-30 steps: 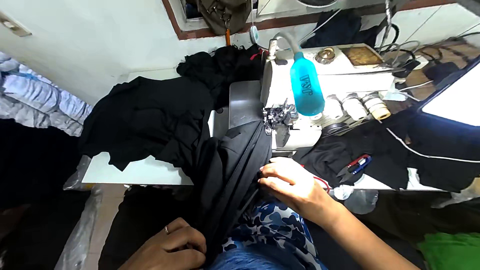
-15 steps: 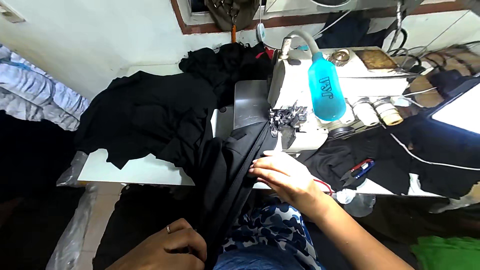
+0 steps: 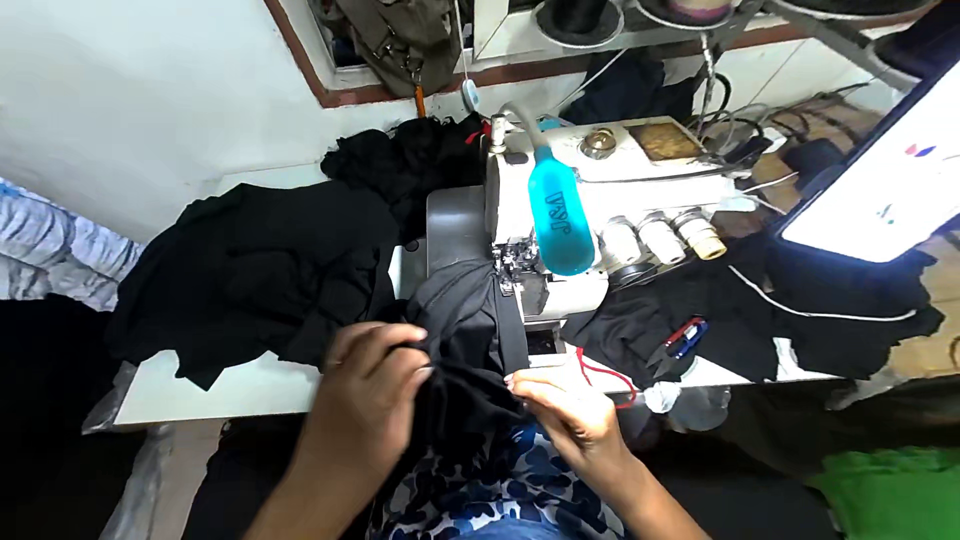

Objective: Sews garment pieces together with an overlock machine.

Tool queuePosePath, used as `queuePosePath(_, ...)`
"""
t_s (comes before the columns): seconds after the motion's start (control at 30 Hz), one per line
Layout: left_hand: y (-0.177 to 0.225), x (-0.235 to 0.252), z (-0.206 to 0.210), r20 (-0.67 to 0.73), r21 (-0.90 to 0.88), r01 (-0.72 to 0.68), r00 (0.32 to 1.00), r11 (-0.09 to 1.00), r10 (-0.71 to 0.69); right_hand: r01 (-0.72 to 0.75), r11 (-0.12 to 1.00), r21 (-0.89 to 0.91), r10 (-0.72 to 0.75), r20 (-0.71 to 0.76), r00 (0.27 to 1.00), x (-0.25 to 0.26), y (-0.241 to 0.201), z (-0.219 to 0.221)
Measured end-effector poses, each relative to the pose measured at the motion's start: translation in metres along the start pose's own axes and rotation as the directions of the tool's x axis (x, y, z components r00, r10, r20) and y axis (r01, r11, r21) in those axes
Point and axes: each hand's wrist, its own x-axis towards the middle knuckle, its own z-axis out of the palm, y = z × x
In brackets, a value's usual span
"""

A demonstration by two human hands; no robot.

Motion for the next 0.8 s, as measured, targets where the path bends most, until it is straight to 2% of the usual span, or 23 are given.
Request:
queuePosePath(0.1, 0.015, 0.005, 0.06, 0.039, -0.104, -0.026, 0.999, 0.994, 0.03, -0.006, 1.0, -0.019, 0.005, -0.061, 0.998, -0.002, -0.003, 0.006)
queuePosePath(0.17, 0.01, 0.0, 0.079, 0.05, -0.037, -0.007, 0.999, 0.999, 0.009, -0.004, 0.999, -0.032, 0.001, -0.064, 0.998, -0.003, -0.002, 0.005)
queuePosePath(0.3, -0.015, 0.003, 0.07, 0.097, 0.05, -0.034, 0.995, 0.998, 0.029, -0.006, 0.999, -0.035, 0.004, -0.061, 0.998, -0.005, 0.003, 0.004)
queuePosePath(0.53, -0.037, 0.017, 0.056, 0.179, -0.088, -0.134, 0.973, 0.987, 0.148, 0.012, 1.0, -0.015, -0.013, -0.075, 0.997, -0.003, 0.0, 0.006)
queuePosePath(0.8, -0.047, 0.02, 0.058, 0.16, -0.11, -0.129, 0.976, 0.985, 0.146, -0.024, 0.998, 0.06, 0.03, -0.1, 0.995, -0.009, -0.002, 0.015)
